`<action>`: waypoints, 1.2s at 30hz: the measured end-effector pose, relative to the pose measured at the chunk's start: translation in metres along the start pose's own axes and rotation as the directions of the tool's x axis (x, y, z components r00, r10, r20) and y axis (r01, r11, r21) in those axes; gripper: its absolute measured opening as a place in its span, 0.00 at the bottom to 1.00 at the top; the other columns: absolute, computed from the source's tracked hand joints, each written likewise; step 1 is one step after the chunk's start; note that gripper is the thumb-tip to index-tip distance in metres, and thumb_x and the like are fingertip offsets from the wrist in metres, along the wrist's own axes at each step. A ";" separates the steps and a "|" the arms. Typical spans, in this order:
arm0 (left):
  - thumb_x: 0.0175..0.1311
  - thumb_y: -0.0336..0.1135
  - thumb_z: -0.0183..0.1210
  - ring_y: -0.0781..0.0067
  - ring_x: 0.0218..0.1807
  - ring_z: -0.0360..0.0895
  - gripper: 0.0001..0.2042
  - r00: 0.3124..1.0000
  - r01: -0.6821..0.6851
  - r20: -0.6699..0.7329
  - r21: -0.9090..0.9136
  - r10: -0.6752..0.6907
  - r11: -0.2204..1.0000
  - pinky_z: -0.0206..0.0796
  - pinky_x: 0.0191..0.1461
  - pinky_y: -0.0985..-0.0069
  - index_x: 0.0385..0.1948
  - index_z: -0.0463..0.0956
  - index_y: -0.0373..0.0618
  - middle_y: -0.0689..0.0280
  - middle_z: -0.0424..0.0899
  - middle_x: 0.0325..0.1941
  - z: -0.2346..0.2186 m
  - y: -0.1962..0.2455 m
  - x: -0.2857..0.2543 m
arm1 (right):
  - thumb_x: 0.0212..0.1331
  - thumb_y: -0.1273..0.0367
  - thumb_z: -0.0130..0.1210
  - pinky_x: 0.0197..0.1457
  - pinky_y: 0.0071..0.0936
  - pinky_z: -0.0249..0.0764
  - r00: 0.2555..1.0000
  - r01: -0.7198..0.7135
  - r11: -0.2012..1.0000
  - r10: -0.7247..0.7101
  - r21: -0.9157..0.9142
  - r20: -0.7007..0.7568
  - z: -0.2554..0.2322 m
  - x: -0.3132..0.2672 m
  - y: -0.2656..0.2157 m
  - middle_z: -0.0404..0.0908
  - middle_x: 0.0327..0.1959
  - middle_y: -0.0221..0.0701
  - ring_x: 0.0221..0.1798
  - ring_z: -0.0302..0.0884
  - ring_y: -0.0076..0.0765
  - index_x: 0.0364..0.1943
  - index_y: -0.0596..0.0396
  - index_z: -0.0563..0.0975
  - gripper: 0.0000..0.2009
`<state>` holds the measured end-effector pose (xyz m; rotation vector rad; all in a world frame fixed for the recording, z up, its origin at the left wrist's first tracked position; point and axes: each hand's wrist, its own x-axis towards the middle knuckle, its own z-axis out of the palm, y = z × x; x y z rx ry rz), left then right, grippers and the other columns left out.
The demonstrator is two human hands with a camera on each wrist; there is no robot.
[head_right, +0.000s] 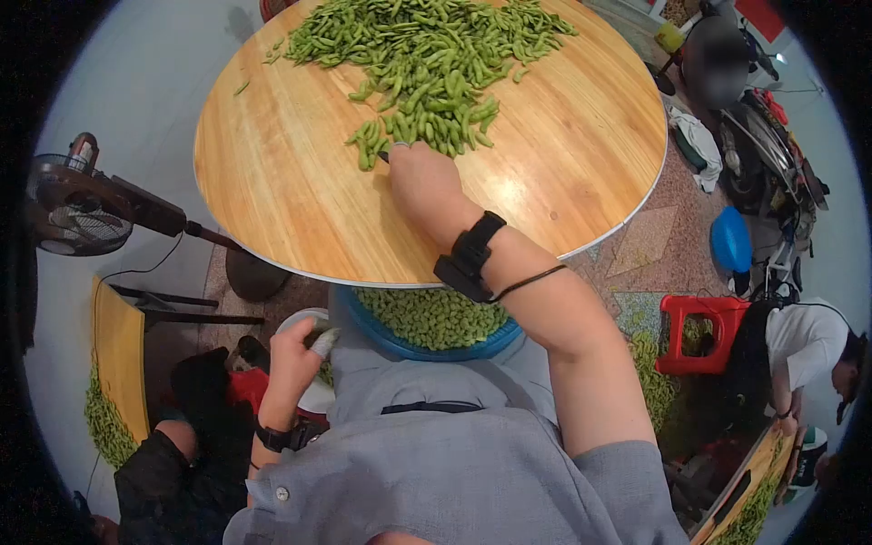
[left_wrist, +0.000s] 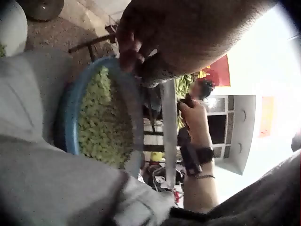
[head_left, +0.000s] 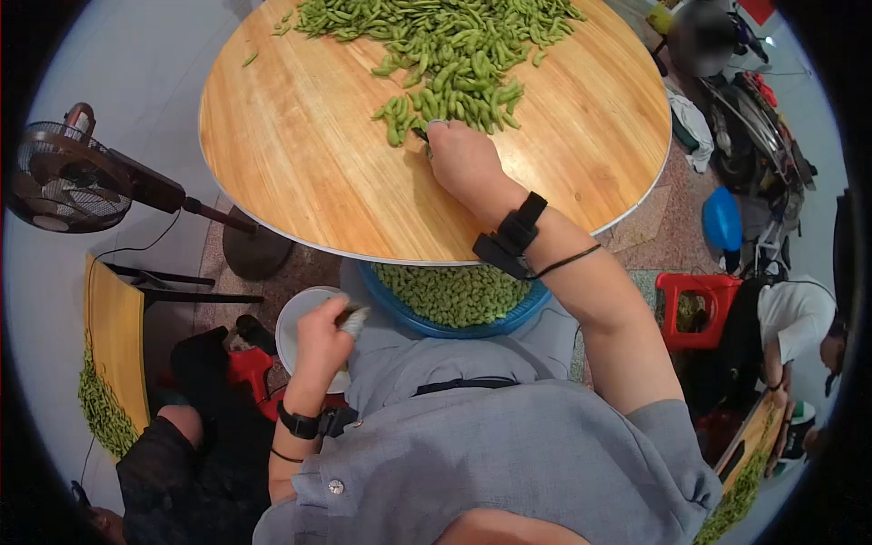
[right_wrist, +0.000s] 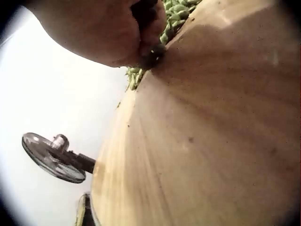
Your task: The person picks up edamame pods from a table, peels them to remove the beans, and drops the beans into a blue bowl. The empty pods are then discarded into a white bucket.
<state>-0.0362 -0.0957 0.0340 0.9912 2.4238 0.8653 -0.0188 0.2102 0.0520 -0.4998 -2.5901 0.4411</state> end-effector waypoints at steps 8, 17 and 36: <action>0.61 0.25 0.52 0.81 0.29 0.76 0.06 0.999 -0.007 0.025 -0.728 0.037 0.686 0.68 0.29 0.86 0.38 0.74 0.38 0.69 0.79 0.30 0.024 0.087 0.044 | 0.53 0.64 0.57 0.23 0.27 0.66 0.876 -0.406 0.774 0.178 0.486 0.448 -0.050 -0.062 -0.024 0.74 0.21 0.27 0.22 0.70 0.25 0.38 0.58 0.75 0.13; 0.63 0.30 0.52 0.87 0.22 0.67 0.06 0.943 0.238 0.321 -0.829 0.083 0.507 0.58 0.26 0.88 0.38 0.75 0.40 0.72 0.76 0.24 0.038 0.097 0.054 | 0.60 0.70 0.46 0.43 0.23 0.70 0.896 -0.405 0.565 0.089 0.719 0.435 -0.083 -0.131 -0.019 0.78 0.34 0.34 0.38 0.74 0.24 0.50 0.61 0.71 0.15; 0.62 0.28 0.53 0.82 0.30 0.73 0.06 0.825 -0.555 -0.124 0.010 0.552 0.832 0.65 0.32 0.82 0.37 0.75 0.38 0.72 0.77 0.28 0.052 0.100 0.052 | 0.56 0.74 0.41 0.27 0.21 0.66 0.741 -0.637 0.354 0.038 0.684 0.670 -0.088 -0.136 -0.011 0.72 0.27 0.27 0.25 0.67 0.21 0.58 0.53 0.67 0.22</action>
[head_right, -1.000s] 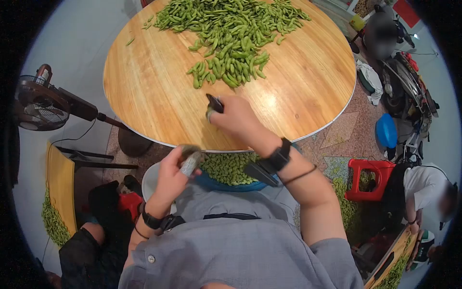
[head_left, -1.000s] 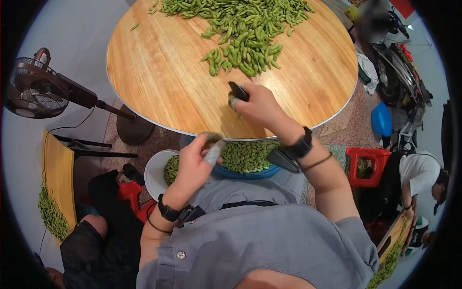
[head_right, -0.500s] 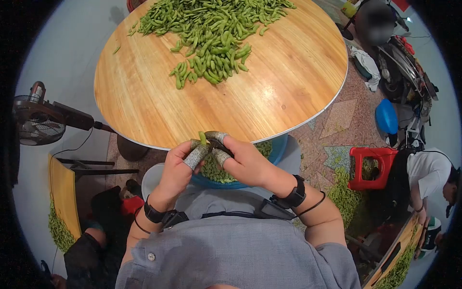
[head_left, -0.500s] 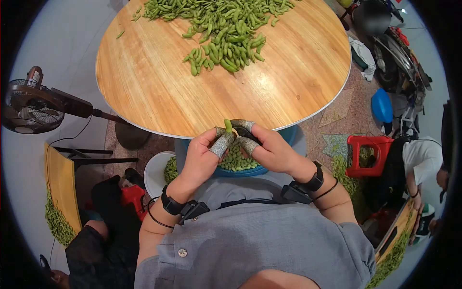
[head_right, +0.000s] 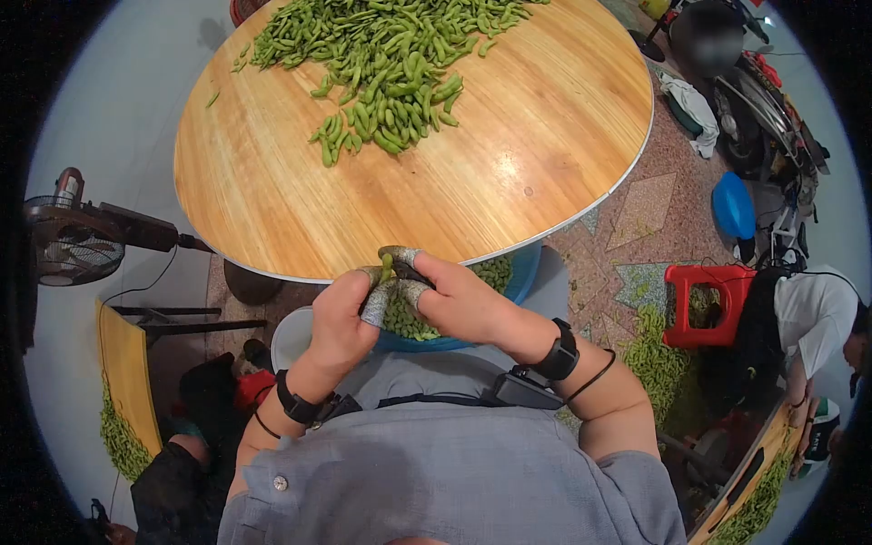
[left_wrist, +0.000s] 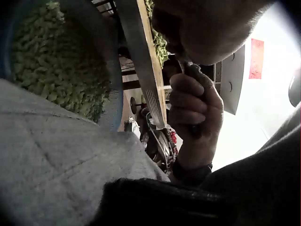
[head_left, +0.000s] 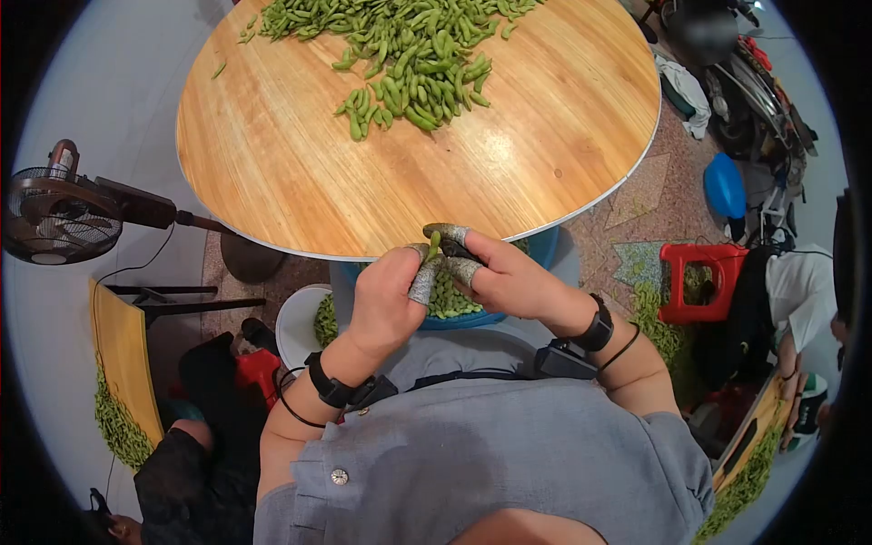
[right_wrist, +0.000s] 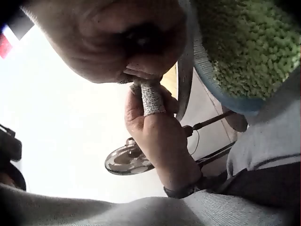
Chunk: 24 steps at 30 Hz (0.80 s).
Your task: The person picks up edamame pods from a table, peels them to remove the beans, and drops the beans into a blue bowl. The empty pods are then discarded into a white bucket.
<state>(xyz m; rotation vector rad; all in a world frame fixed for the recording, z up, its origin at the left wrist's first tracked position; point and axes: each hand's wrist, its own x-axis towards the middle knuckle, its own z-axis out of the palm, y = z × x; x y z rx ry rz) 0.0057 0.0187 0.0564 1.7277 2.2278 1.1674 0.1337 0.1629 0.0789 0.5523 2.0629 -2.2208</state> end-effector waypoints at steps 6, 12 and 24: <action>0.61 0.31 0.57 0.80 0.26 0.73 0.07 0.802 0.595 0.520 -0.740 -0.295 0.313 0.64 0.26 0.80 0.35 0.74 0.37 0.72 0.77 0.24 -0.014 -0.015 -0.001 | 0.64 0.72 0.37 0.18 0.11 0.46 0.921 -0.349 0.737 0.156 0.579 0.357 -0.009 -0.010 -0.006 0.62 0.21 0.17 0.17 0.48 0.10 0.59 0.39 0.66 0.20; 0.59 0.36 0.60 0.83 0.23 0.71 0.10 0.909 0.374 0.353 -0.456 -0.222 0.807 0.61 0.23 0.81 0.33 0.73 0.38 0.73 0.76 0.21 0.001 -0.017 -0.004 | 0.64 0.71 0.37 0.19 0.12 0.48 0.930 -0.348 0.863 0.269 0.367 0.249 -0.003 -0.011 -0.006 0.62 0.22 0.16 0.18 0.50 0.10 0.58 0.40 0.66 0.19; 0.65 0.26 0.45 0.82 0.25 0.71 0.06 0.657 0.737 0.700 -0.675 -0.279 0.043 0.63 0.27 0.80 0.30 0.71 0.39 0.70 0.75 0.24 0.001 -0.002 -0.007 | 0.64 0.69 0.43 0.20 0.14 0.55 0.916 -0.372 0.733 0.191 0.570 0.352 -0.021 -0.028 0.021 0.66 0.23 0.17 0.19 0.55 0.13 0.55 0.47 0.68 0.16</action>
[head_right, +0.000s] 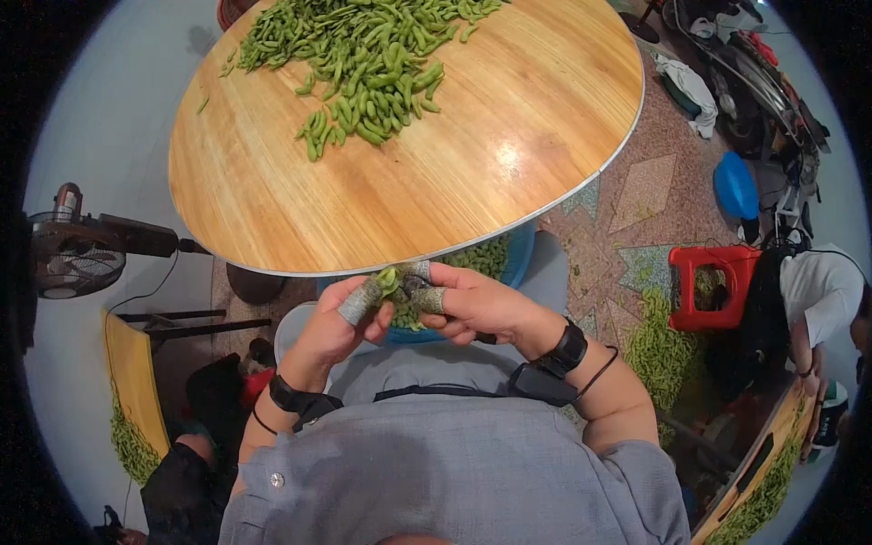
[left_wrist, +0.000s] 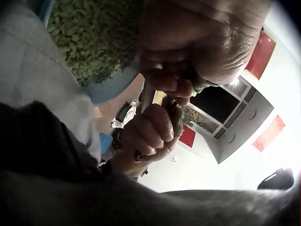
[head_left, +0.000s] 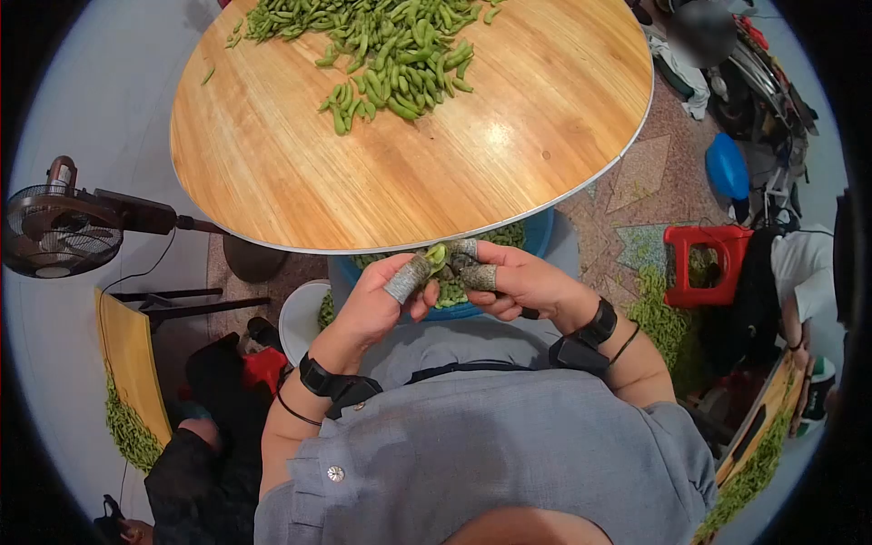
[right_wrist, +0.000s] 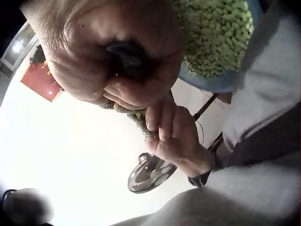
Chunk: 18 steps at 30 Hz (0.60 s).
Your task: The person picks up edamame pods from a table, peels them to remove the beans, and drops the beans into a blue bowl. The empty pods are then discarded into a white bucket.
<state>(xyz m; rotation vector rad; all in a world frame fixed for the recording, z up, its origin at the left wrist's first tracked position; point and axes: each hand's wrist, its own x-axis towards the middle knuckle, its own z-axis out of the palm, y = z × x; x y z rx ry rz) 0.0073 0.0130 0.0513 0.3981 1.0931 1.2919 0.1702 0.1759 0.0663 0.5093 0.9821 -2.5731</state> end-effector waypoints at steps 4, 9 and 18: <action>0.60 0.23 0.46 0.80 0.26 0.71 0.04 0.994 -0.107 0.024 0.517 0.110 0.849 0.64 0.29 0.81 0.32 0.71 0.40 0.68 0.76 0.24 0.002 -0.014 0.004 | 0.52 0.67 0.57 0.35 0.30 0.72 0.730 0.394 0.552 -0.674 -0.735 -0.116 -0.020 0.030 0.037 0.76 0.27 0.31 0.29 0.74 0.35 0.41 0.62 0.72 0.15; 0.55 0.22 0.45 0.60 0.31 0.76 0.04 0.969 -0.237 0.149 0.787 0.197 0.570 0.66 0.36 0.71 0.31 0.68 0.37 0.58 0.76 0.26 0.006 -0.013 0.002 | 0.43 0.68 0.61 0.31 0.30 0.70 0.731 0.118 0.212 -0.680 -0.970 -0.060 -0.012 0.025 0.030 0.75 0.25 0.42 0.26 0.74 0.40 0.32 0.60 0.73 0.14; 0.56 0.20 0.41 0.78 0.26 0.71 0.08 0.999 0.046 -0.035 0.652 -0.030 0.757 0.64 0.30 0.79 0.33 0.69 0.37 0.65 0.75 0.27 -0.004 -0.026 -0.001 | 0.43 0.66 0.57 0.33 0.41 0.72 0.731 0.012 0.179 -0.673 -0.984 -0.114 -0.039 0.042 0.045 0.74 0.23 0.48 0.30 0.74 0.57 0.27 0.61 0.72 0.12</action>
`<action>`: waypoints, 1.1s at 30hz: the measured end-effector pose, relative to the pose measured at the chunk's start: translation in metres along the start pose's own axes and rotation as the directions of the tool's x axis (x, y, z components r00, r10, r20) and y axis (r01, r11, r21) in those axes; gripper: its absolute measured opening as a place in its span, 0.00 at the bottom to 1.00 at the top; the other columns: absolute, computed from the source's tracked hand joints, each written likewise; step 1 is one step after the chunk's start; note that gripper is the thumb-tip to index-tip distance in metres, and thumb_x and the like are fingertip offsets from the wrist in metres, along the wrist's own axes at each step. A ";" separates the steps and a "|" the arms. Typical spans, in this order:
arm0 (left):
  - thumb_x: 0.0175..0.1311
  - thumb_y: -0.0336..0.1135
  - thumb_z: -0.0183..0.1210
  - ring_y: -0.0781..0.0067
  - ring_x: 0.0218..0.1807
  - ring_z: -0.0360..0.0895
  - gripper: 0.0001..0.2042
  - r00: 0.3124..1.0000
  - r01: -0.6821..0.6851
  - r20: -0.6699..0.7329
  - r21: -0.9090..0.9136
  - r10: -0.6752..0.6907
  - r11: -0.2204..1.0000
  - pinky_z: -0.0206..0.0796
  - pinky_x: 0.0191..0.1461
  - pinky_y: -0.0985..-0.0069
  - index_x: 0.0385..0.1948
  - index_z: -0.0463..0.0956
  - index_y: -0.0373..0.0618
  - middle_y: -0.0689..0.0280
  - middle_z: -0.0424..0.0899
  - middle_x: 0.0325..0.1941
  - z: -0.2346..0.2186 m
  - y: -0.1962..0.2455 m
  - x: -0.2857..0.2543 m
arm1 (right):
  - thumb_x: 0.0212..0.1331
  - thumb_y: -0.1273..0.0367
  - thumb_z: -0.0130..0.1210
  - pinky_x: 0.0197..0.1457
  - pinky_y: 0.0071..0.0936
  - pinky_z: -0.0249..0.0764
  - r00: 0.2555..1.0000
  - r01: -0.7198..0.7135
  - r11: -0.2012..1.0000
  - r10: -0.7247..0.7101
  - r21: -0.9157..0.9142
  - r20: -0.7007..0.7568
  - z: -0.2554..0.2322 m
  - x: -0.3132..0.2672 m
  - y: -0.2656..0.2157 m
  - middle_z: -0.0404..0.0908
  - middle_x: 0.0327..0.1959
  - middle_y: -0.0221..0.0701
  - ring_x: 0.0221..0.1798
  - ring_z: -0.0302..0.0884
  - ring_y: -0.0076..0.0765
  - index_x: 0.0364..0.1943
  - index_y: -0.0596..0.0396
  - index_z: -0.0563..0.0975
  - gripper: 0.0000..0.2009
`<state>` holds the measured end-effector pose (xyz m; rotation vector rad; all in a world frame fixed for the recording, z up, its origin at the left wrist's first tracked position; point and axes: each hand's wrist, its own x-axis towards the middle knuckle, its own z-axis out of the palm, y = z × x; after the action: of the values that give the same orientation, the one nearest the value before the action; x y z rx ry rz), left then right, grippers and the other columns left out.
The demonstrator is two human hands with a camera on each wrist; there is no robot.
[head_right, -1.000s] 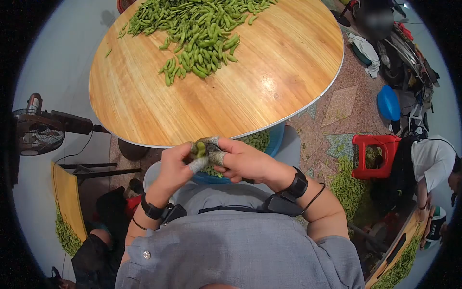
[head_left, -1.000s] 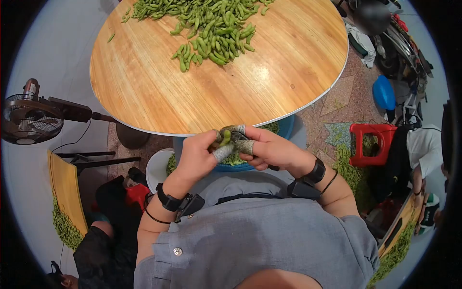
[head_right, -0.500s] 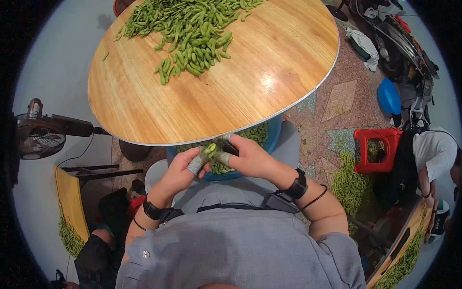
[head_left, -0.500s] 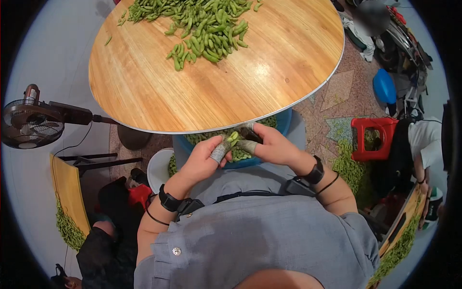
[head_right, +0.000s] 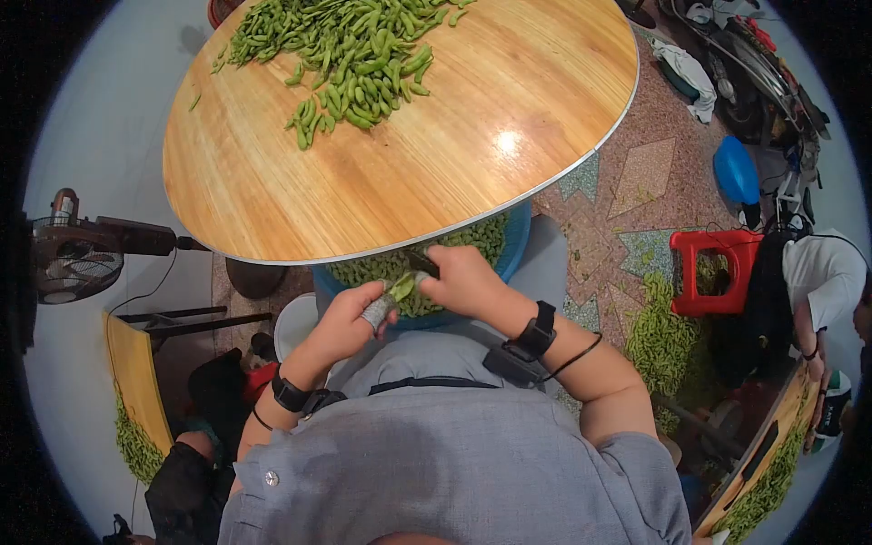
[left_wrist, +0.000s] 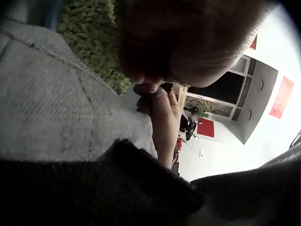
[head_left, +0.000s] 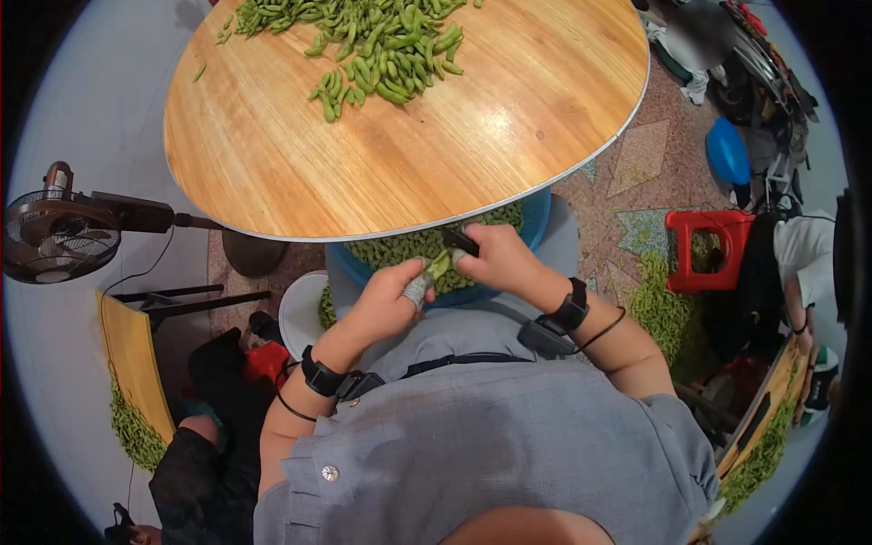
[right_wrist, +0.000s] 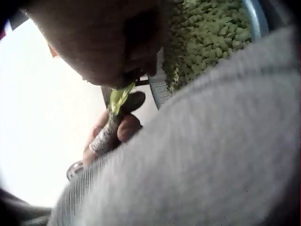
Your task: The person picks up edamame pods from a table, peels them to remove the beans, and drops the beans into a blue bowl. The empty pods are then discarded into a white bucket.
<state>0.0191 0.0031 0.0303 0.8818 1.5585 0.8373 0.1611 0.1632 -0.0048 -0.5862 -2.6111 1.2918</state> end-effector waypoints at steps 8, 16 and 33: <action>0.51 0.21 0.48 0.70 0.28 0.76 0.04 0.972 -0.127 -0.158 0.261 0.172 0.957 0.66 0.31 0.74 0.28 0.71 0.36 0.61 0.78 0.22 -0.002 -0.005 -0.001 | 0.53 0.70 0.55 0.31 0.25 0.67 0.979 -0.185 0.940 0.151 0.287 0.137 -0.009 0.000 -0.013 0.76 0.25 0.31 0.27 0.69 0.24 0.38 0.61 0.76 0.11; 0.69 0.32 0.44 0.83 0.15 0.57 0.07 0.982 0.167 0.189 -0.853 -0.005 0.494 0.49 0.19 0.83 0.35 0.71 0.42 0.69 0.68 0.16 -0.007 -0.003 -0.012 | 0.55 0.70 0.55 0.36 0.19 0.68 0.973 -0.029 0.779 -0.123 0.626 0.198 -0.005 -0.004 -0.024 0.76 0.27 0.25 0.31 0.66 0.16 0.41 0.59 0.76 0.11; 0.66 0.28 0.47 0.82 0.19 0.63 0.05 0.984 0.174 0.163 -0.846 -0.066 0.504 0.56 0.23 0.81 0.32 0.72 0.44 0.71 0.70 0.23 -0.007 -0.020 0.003 | 0.54 0.68 0.55 0.25 0.30 0.68 0.984 0.154 0.932 -0.116 0.329 -0.132 0.018 -0.011 -0.023 0.71 0.18 0.35 0.21 0.70 0.27 0.39 0.57 0.75 0.10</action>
<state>0.0094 -0.0046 0.0121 0.0550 0.8652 1.2647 0.1596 0.1328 0.0021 -0.3987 -2.2243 1.5650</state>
